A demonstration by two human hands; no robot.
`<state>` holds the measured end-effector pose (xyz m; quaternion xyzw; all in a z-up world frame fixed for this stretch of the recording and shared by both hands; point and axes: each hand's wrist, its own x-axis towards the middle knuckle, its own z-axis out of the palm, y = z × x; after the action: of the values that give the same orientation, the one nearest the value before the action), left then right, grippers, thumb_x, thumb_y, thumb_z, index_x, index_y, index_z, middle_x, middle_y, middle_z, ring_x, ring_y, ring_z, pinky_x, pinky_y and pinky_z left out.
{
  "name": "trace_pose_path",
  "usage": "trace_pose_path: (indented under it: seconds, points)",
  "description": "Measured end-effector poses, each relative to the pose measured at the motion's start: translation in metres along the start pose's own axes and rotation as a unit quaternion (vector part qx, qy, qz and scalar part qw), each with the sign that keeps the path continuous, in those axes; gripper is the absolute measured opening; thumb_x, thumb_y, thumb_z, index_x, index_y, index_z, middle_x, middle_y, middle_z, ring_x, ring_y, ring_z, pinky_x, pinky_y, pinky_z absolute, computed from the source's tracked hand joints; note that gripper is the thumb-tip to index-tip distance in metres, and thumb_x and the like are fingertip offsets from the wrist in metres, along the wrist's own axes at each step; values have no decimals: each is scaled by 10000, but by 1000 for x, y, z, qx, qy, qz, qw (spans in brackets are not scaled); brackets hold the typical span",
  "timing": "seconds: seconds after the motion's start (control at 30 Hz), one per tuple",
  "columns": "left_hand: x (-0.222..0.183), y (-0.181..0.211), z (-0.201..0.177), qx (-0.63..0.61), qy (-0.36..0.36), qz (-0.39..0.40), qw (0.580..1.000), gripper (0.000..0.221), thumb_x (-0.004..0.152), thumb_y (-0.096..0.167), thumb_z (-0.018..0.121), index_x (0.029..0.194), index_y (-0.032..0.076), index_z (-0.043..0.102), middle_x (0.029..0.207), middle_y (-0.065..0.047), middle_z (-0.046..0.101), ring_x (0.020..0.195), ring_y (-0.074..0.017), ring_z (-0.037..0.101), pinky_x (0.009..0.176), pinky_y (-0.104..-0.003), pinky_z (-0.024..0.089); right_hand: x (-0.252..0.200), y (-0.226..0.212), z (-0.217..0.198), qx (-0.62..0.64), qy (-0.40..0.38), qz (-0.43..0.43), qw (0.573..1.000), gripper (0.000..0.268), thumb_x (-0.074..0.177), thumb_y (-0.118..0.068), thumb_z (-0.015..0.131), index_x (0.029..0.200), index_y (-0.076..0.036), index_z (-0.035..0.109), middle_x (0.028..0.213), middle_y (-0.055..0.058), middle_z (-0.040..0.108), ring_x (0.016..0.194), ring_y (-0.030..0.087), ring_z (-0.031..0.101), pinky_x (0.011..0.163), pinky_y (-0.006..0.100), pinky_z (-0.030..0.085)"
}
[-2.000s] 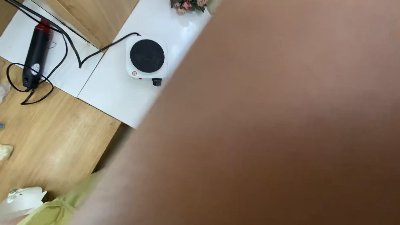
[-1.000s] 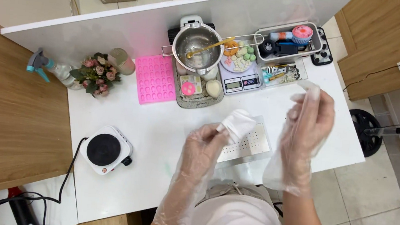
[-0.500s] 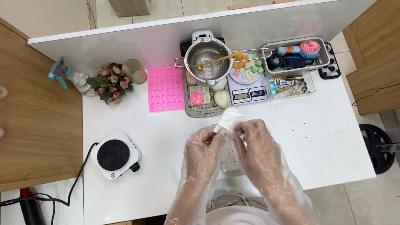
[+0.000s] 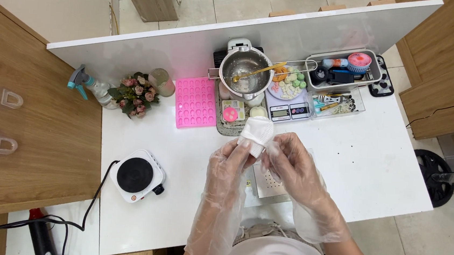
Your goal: Cleaning the surface of a small electric hot plate with a tissue or wipe while wearing gloves.
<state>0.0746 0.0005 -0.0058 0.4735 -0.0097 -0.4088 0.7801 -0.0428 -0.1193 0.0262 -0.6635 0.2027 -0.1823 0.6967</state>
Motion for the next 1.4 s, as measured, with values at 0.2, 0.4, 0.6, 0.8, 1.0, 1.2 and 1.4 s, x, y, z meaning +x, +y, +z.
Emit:
trace_pose_path:
  seconds: [0.2, 0.4, 0.6, 0.8, 1.0, 1.2, 1.4]
  points:
    - [5, -6, -5, -59, 32, -23, 997, 376, 929, 220, 707, 1185, -54, 687, 994, -59, 733, 857, -111, 684, 826, -265, 558, 12, -16, -10, -138, -21, -39, 989, 232, 976, -176, 684, 1129, -34, 581, 875, 24, 558, 736, 52, 501, 608, 221, 476]
    - [2, -22, -11, -60, 6, -50, 997, 376, 945, 250, 713, 1173, -50, 704, 968, -71, 718, 790, -102, 635, 798, -254, 553, 18, -39, -18, -368, 3, -120, 922, 157, 895, -178, 749, 974, -46, 715, 779, 56, 694, 671, 58, 630, 578, 289, 528]
    - [-3, 23, 8, -101, -14, -140, 985, 278, 928, 240, 686, 1100, 22, 685, 963, -24, 707, 832, -102, 671, 790, -286, 550, 20, -10, -36, -182, -128, 13, 975, 242, 1042, -224, 582, 936, -22, 662, 763, -1, 533, 683, 93, 470, 595, 281, 443]
    - [13, -2, 1, -151, -16, -120, 981, 238, 973, 225, 687, 1102, 25, 679, 931, -39, 685, 809, -139, 655, 768, -334, 547, 12, -8, -20, 48, -99, 79, 991, 342, 1124, -278, 488, 950, -11, 612, 788, -24, 486, 706, 79, 431, 611, 253, 410]
    - [30, -13, -9, -211, -159, -88, 960, 259, 1034, 240, 663, 1142, 4, 671, 883, -71, 660, 735, -187, 614, 688, -354, 520, 4, -17, -8, -71, -108, 51, 990, 234, 1058, -278, 439, 1029, -116, 607, 700, -44, 492, 626, 59, 467, 572, 224, 432]
    - [17, 1, 11, -217, -11, -196, 956, 294, 973, 202, 637, 1214, 32, 638, 1060, -58, 644, 1003, -181, 635, 914, -356, 588, 5, -2, -34, 87, -4, 109, 990, 219, 1016, -288, 592, 968, -75, 603, 772, -71, 478, 679, 38, 420, 584, 212, 393]
    - [-3, 3, 18, -129, -81, -127, 980, 331, 1009, 272, 637, 1241, 36, 624, 1084, -38, 662, 952, -132, 629, 868, -325, 547, 16, 17, -36, 30, -35, 23, 999, 196, 964, -225, 675, 907, -67, 574, 833, -55, 558, 764, 31, 481, 650, 200, 430]
